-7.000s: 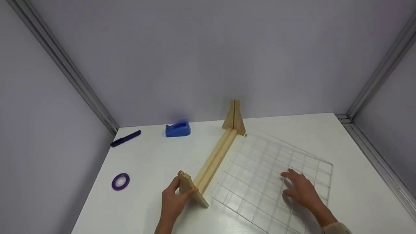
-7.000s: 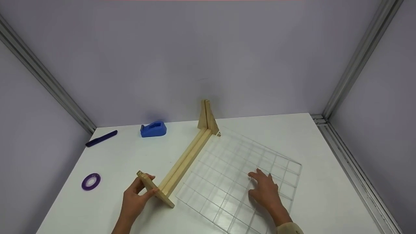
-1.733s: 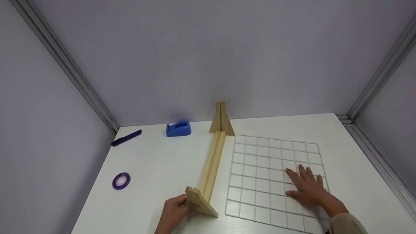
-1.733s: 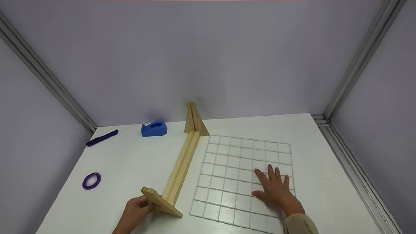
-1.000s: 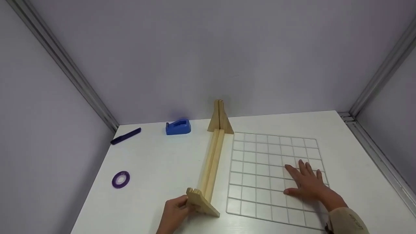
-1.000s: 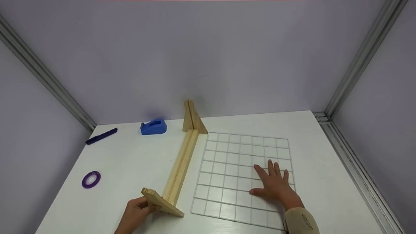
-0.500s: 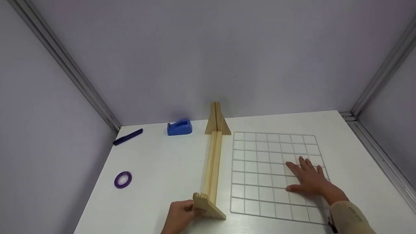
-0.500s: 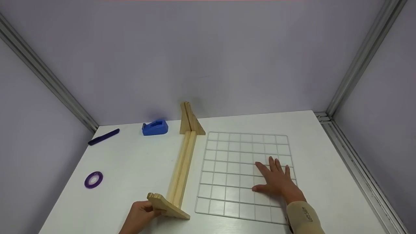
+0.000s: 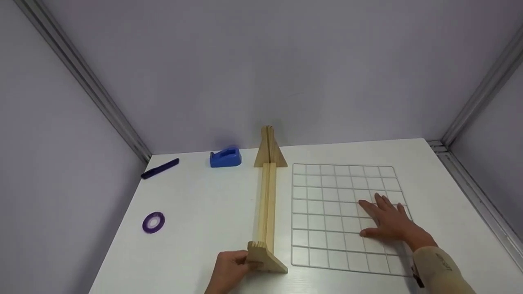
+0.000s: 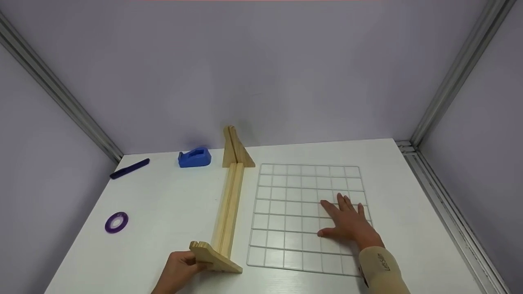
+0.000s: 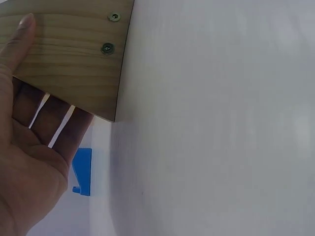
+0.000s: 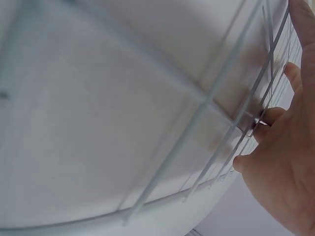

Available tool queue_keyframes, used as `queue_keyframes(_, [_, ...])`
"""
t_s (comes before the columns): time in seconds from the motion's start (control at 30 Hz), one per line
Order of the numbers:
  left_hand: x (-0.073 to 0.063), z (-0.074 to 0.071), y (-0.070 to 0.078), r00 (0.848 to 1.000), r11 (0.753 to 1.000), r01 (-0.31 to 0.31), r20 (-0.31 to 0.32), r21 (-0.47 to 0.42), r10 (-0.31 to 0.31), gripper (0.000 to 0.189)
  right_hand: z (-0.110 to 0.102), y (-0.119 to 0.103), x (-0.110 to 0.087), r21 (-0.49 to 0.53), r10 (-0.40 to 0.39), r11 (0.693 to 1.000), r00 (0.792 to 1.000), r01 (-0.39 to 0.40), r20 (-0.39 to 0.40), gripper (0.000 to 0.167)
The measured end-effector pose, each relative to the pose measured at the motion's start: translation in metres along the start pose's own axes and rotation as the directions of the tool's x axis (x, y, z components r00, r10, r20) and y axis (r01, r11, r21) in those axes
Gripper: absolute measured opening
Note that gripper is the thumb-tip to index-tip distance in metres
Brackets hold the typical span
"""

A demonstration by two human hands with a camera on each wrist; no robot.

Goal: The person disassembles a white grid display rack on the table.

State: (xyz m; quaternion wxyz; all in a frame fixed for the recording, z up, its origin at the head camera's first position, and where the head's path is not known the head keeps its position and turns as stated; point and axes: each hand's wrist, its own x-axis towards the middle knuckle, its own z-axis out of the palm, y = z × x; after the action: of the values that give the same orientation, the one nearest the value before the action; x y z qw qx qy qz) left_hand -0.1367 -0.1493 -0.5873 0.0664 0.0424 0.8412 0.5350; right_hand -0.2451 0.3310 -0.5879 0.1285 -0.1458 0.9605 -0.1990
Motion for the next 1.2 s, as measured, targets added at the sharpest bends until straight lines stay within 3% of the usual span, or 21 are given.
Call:
queue_keyframes(0.2, [0.003, 0.006, 0.004, 1.000, 0.999, -0.023, -0.008, 0.043, 0.023, 0.013, -0.004, 0.005, 0.000, -0.026, 0.014, 1.000, 1.000, -0.014, 0.020, 0.101])
queue_keyframes(0.5, [0.003, 0.012, 0.004, 0.997, 0.996, -0.082, -0.011, 0.016, 0.083, 0.014, -0.006, 0.008, 0.000, -0.053, -0.017, 0.998, 1.000, 0.017, -0.005, 0.101])
queue_keyframes(1.07, [0.002, 0.012, 0.005, 0.998, 0.998, -0.059, 0.016, 0.008, 0.059, 0.015, -0.005, 0.011, 0.002, -0.049, -0.039, 0.998, 0.999, 0.040, 0.019, 0.100])
queue_keyframes(1.2, [0.001, 0.009, 0.005, 0.996, 0.998, -0.056, 0.068, -0.015, 0.057, 0.018, -0.007, 0.011, 0.002, -0.046, -0.029, 0.998, 0.999, 0.030, 0.021, 0.099])
